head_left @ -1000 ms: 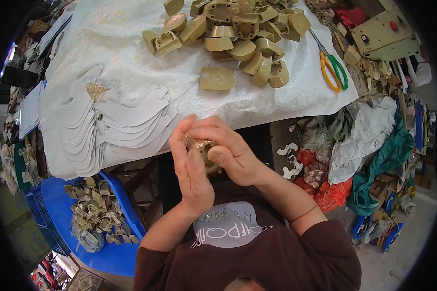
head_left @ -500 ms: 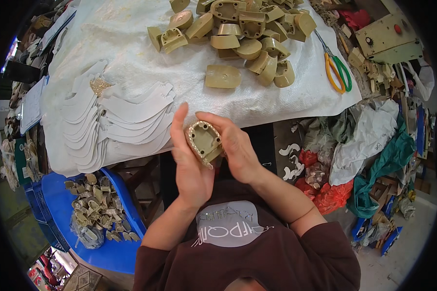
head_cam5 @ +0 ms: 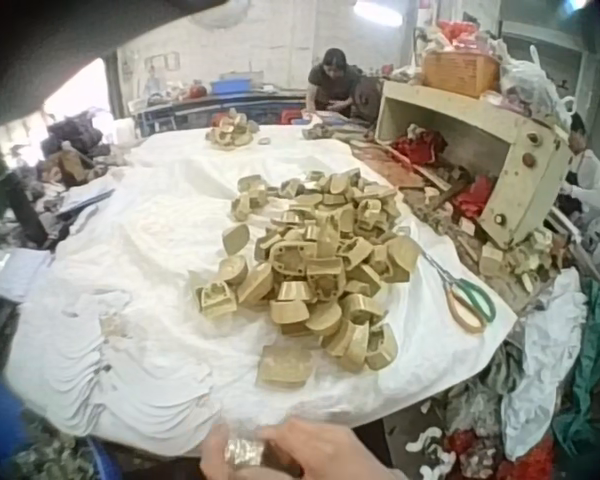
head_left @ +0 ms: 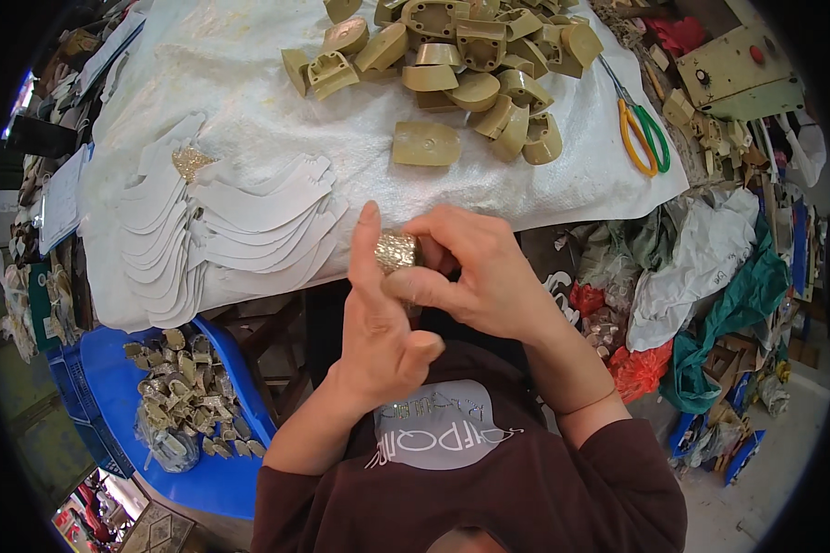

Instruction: The person repeatedly picks up beige plastic components and white curved inserts from a table, fits the inserts into the components, and places the assembled units into a pile. The person handles the items one at a time throughout the clip.

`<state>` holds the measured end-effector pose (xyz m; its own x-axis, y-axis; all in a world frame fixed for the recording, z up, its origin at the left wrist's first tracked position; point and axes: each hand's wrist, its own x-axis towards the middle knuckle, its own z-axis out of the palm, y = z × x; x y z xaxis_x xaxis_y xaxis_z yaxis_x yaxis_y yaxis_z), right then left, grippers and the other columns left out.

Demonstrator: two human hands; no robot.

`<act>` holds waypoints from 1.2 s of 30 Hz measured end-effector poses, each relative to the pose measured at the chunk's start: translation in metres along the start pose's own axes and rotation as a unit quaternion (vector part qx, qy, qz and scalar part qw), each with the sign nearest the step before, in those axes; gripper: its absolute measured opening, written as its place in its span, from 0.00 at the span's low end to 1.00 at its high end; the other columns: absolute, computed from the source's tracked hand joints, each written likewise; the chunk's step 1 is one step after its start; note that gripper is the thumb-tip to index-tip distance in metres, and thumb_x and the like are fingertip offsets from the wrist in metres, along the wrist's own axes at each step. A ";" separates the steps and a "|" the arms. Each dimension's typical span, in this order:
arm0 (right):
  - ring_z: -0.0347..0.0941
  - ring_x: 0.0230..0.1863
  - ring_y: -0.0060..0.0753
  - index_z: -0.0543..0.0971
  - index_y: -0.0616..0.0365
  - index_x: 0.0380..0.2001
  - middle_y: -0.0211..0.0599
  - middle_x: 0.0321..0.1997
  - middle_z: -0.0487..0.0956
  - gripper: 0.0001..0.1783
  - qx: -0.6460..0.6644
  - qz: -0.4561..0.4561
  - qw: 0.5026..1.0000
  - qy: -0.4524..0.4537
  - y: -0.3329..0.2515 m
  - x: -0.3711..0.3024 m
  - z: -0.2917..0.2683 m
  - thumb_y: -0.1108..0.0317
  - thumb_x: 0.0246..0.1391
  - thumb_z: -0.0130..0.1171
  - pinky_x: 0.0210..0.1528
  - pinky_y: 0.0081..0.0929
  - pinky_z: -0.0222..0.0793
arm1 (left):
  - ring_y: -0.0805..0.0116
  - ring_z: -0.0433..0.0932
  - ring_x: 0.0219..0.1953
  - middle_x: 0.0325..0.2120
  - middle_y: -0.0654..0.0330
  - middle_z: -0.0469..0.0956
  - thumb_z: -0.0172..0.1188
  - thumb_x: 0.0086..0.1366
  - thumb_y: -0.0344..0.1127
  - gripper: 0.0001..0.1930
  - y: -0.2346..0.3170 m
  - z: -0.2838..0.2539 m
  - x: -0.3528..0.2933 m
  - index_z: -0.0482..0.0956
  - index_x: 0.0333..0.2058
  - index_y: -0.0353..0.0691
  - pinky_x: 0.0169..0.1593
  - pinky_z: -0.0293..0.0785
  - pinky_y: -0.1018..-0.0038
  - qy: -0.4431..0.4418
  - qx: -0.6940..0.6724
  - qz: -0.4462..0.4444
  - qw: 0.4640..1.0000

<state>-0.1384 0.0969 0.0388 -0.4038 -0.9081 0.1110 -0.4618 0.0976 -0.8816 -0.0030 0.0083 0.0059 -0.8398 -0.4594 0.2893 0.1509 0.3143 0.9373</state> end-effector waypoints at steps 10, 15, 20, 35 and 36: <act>0.66 0.29 0.17 0.75 0.63 0.37 0.27 0.27 0.72 0.13 0.437 0.125 0.891 -0.026 0.033 -0.003 0.014 0.62 0.62 0.49 0.30 0.19 0.62 | 0.63 0.74 0.39 0.39 0.55 0.73 0.70 0.41 0.21 0.31 0.009 -0.014 0.000 0.72 0.49 0.35 0.41 0.72 0.72 0.046 0.112 -0.037 0.992; 0.66 0.24 0.15 0.74 0.61 0.26 0.27 0.23 0.74 0.12 0.365 0.102 0.924 -0.056 0.031 0.004 0.009 0.64 0.58 0.54 0.24 0.17 0.61 | 0.61 0.75 0.36 0.36 0.55 0.74 0.70 0.34 0.18 0.33 0.012 -0.017 0.005 0.75 0.46 0.37 0.37 0.73 0.72 0.043 0.196 0.059 0.978; 0.66 0.21 0.16 0.75 0.62 0.26 0.27 0.19 0.72 0.12 0.170 0.026 0.985 0.036 0.016 0.000 0.013 0.63 0.57 0.55 0.23 0.19 0.63 | 0.61 0.74 0.32 0.33 0.56 0.74 0.71 0.33 0.20 0.31 0.008 -0.012 0.009 0.75 0.43 0.36 0.34 0.72 0.72 0.077 0.193 0.076 0.975; 0.71 0.33 0.19 0.76 0.63 0.39 0.31 0.33 0.78 0.15 0.218 0.061 0.965 0.131 0.022 -0.009 0.037 0.63 0.65 0.46 0.38 0.18 0.68 | 0.53 0.71 0.23 0.25 0.53 0.68 0.73 0.36 0.30 0.27 -0.008 0.013 0.014 0.68 0.35 0.32 0.27 0.69 0.65 0.173 0.356 0.141 0.908; 0.71 0.37 0.19 0.76 0.63 0.42 0.33 0.37 0.77 0.15 0.294 0.100 0.945 0.099 0.028 -0.009 0.038 0.63 0.65 0.46 0.41 0.19 0.68 | 0.52 0.72 0.25 0.26 0.52 0.69 0.74 0.36 0.31 0.28 -0.008 0.013 0.013 0.68 0.36 0.33 0.30 0.72 0.65 0.169 0.371 0.126 0.904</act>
<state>-0.1178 0.0920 -0.0046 -0.6038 -0.7954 -0.0526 0.1356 -0.0374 -0.9901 -0.0216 0.0104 -0.0001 -0.6007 -0.4835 0.6367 -0.1807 0.8579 0.4810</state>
